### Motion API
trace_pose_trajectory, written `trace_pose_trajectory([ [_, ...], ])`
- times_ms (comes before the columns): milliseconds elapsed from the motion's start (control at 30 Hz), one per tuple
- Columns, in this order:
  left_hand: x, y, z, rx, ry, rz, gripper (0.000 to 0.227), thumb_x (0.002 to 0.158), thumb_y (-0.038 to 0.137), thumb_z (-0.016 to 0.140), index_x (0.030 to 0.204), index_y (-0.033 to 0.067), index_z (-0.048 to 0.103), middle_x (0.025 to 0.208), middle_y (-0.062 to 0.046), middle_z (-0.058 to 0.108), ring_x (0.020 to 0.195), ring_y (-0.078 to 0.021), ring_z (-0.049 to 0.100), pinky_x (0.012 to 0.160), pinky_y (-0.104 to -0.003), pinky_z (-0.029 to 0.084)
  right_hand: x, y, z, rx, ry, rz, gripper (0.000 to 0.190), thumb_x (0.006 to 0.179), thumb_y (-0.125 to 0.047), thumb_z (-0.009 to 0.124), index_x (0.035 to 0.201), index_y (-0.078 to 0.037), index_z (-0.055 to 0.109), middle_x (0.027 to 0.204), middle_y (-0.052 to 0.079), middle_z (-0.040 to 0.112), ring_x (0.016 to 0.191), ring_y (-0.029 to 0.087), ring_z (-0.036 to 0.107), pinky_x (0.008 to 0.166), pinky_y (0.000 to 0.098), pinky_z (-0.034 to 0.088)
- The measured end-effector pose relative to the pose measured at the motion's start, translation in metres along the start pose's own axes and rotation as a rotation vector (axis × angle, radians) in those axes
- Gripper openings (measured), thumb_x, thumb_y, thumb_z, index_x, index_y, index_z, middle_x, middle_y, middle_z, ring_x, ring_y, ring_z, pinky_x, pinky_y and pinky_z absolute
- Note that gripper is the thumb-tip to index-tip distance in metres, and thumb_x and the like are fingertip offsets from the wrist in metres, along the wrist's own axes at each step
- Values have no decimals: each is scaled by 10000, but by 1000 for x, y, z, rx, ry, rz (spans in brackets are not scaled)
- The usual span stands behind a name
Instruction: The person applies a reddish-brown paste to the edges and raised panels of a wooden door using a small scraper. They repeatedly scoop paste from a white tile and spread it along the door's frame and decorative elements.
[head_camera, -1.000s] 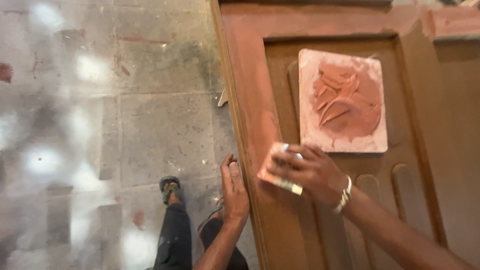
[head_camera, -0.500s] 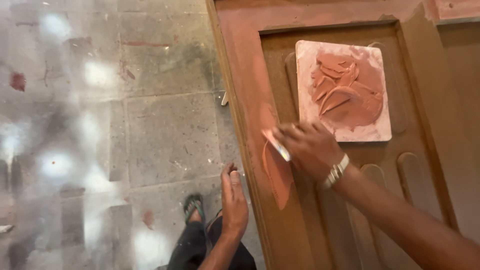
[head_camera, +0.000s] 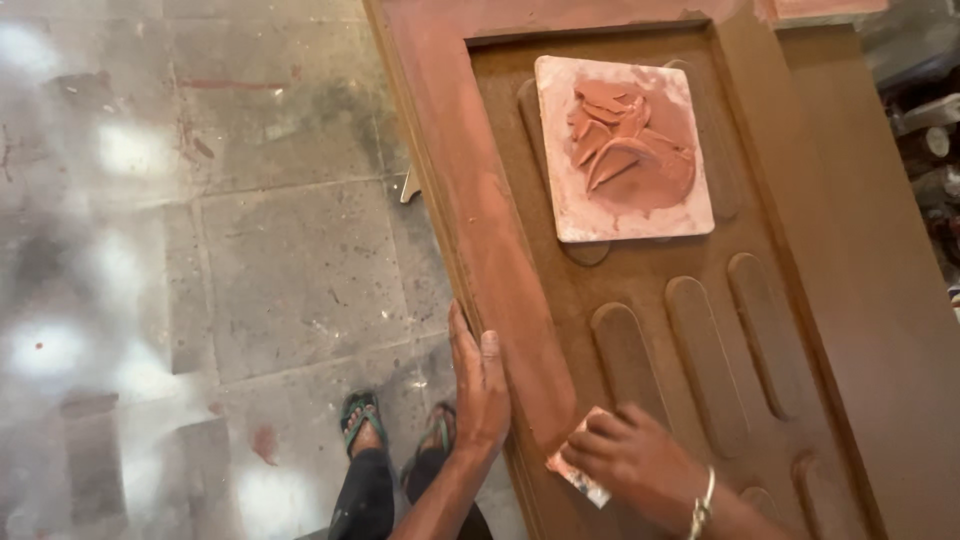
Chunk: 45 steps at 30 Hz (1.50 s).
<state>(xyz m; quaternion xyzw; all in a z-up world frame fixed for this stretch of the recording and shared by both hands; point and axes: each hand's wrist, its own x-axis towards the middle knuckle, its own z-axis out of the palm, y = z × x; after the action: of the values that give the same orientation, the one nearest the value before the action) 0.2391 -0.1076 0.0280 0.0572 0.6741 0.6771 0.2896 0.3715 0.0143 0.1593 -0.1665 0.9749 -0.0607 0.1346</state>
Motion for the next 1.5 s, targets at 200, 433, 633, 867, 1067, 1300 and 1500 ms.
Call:
trace_pose_trajectory([
  [200, -37, -16, -19, -167, -18, -60, 669, 1067, 418, 311, 1609, 40, 208, 1688, -170, 246, 1567, -305, 224, 1245, -398, 189, 23, 46, 19, 67, 248, 33, 643, 702, -86, 694, 1331, -211, 656, 1365, 10, 622, 1287, 268, 544, 1054, 487, 419],
  [433, -88, -37, -13, -111, 50, -126, 664, 1065, 442, 286, 1609, 65, 235, 1673, -154, 285, 1541, -291, 286, 1237, -390, 218, -44, -12, 32, -58, 168, -35, 523, 800, -143, 592, 1316, -183, 663, 1293, 72, 635, 1218, 305, 559, 1022, 497, 422],
  [633, -122, -38, -11, -67, 16, -133, 662, 1062, 422, 288, 1621, 81, 188, 1689, -147, 212, 1552, -303, 213, 1226, -391, 198, -10, 5, 12, -229, 195, 95, 478, 786, -158, 642, 1260, -151, 699, 1213, 45, 671, 1053, 272, 628, 814, 430, 487],
  [867, -134, -41, -4, -92, 10, -11, 607, 1090, 396, 301, 1580, 39, 326, 1632, -180, 381, 1529, -312, 343, 1231, -393, 271, 44, 28, 36, 27, 149, 215, 407, 756, -178, 760, 1161, -190, 720, 1138, -5, 709, 1050, 223, 626, 866, 427, 484],
  [1067, -146, -41, 3, -197, 50, -98, 614, 1074, 401, 302, 1582, 57, 297, 1613, -157, 379, 1487, -278, 373, 1188, -381, 313, -76, -78, 64, 81, -96, 53, 409, 854, -130, 694, 1261, -174, 702, 1082, 31, 685, 1027, 253, 601, 751, 427, 445],
  [1300, -157, -43, 1, -129, 72, -125, 603, 1065, 391, 328, 1569, 59, 320, 1595, -161, 411, 1481, -275, 391, 1193, -383, 306, -126, -86, 56, 28, 21, -70, 531, 826, -159, 638, 1355, -204, 641, 1308, 0, 653, 1182, 211, 569, 912, 433, 418],
  [1500, -171, -73, -6, -83, 139, -56, 576, 1085, 377, 319, 1554, 45, 351, 1610, -177, 396, 1505, -290, 359, 1213, -387, 274, -99, -53, 80, 218, 260, -7, 607, 780, -122, 644, 1381, -199, 613, 1416, 66, 632, 1324, 279, 543, 1084, 447, 460],
])
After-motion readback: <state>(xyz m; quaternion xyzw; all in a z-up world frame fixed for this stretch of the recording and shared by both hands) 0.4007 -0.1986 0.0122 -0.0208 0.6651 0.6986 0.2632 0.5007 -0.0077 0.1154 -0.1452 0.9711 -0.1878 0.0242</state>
